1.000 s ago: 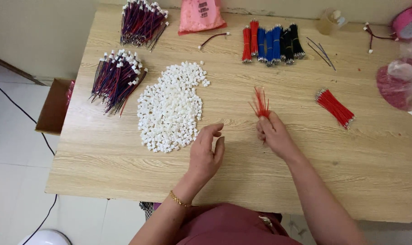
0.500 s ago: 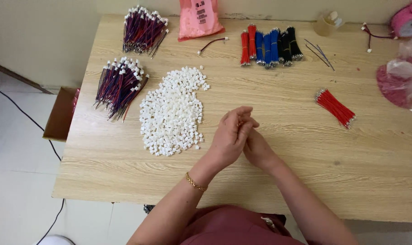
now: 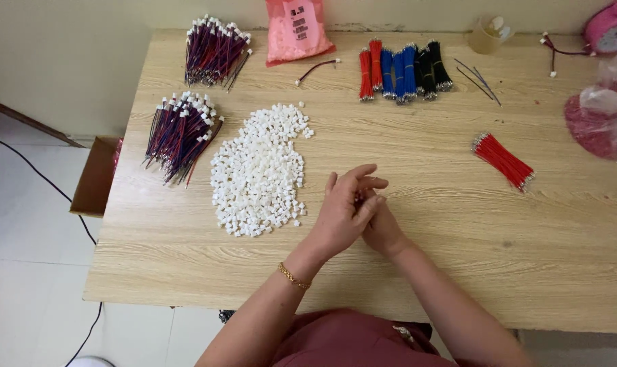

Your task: Attaching white plastic connectors to the ends of red wires to assemble wire harnesses

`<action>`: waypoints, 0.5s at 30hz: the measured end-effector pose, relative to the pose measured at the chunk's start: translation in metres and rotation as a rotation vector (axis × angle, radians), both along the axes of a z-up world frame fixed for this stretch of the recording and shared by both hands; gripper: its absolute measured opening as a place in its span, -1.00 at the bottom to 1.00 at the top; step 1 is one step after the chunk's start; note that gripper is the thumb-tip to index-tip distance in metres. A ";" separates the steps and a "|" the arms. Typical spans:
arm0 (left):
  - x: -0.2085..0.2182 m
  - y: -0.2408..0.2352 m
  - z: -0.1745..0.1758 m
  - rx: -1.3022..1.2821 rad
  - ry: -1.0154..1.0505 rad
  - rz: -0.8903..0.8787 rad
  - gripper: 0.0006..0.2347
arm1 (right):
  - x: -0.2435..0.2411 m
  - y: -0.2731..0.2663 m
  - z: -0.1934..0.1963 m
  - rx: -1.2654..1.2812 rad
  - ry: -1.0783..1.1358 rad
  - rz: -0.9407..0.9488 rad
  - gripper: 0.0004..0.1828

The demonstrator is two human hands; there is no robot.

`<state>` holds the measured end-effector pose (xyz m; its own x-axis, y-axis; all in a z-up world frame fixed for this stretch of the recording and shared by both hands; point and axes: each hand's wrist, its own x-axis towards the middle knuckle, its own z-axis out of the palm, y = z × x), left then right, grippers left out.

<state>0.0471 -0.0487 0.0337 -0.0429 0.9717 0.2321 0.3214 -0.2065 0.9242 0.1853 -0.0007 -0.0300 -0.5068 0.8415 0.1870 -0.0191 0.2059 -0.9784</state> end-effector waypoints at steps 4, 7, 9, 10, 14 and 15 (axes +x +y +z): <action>0.000 0.002 -0.001 -0.004 -0.051 -0.005 -0.55 | -0.004 -0.001 -0.001 0.050 -0.024 -0.021 -0.72; 0.001 0.003 0.001 0.020 -0.073 -0.004 -0.55 | -0.006 -0.002 -0.003 0.087 -0.043 -0.041 -0.75; 0.000 0.003 0.003 0.074 -0.112 -0.003 -0.48 | -0.006 -0.002 -0.003 0.114 -0.056 -0.055 -0.76; 0.000 0.001 0.007 0.075 -0.112 -0.005 -0.48 | -0.004 0.000 -0.003 0.128 -0.062 -0.062 -0.77; -0.007 -0.009 0.028 0.113 -0.334 0.019 -0.49 | -0.013 -0.003 0.017 0.151 -0.033 -0.097 -0.78; -0.009 -0.013 0.034 0.105 -0.393 0.050 -0.54 | -0.014 -0.006 0.027 0.144 0.006 -0.118 -0.77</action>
<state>0.0383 -0.0621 0.0680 -0.1946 0.9382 0.2861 -0.0404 -0.2991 0.9534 0.1714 -0.0069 -0.0034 -0.4041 0.8596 0.3126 0.0075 0.3448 -0.9386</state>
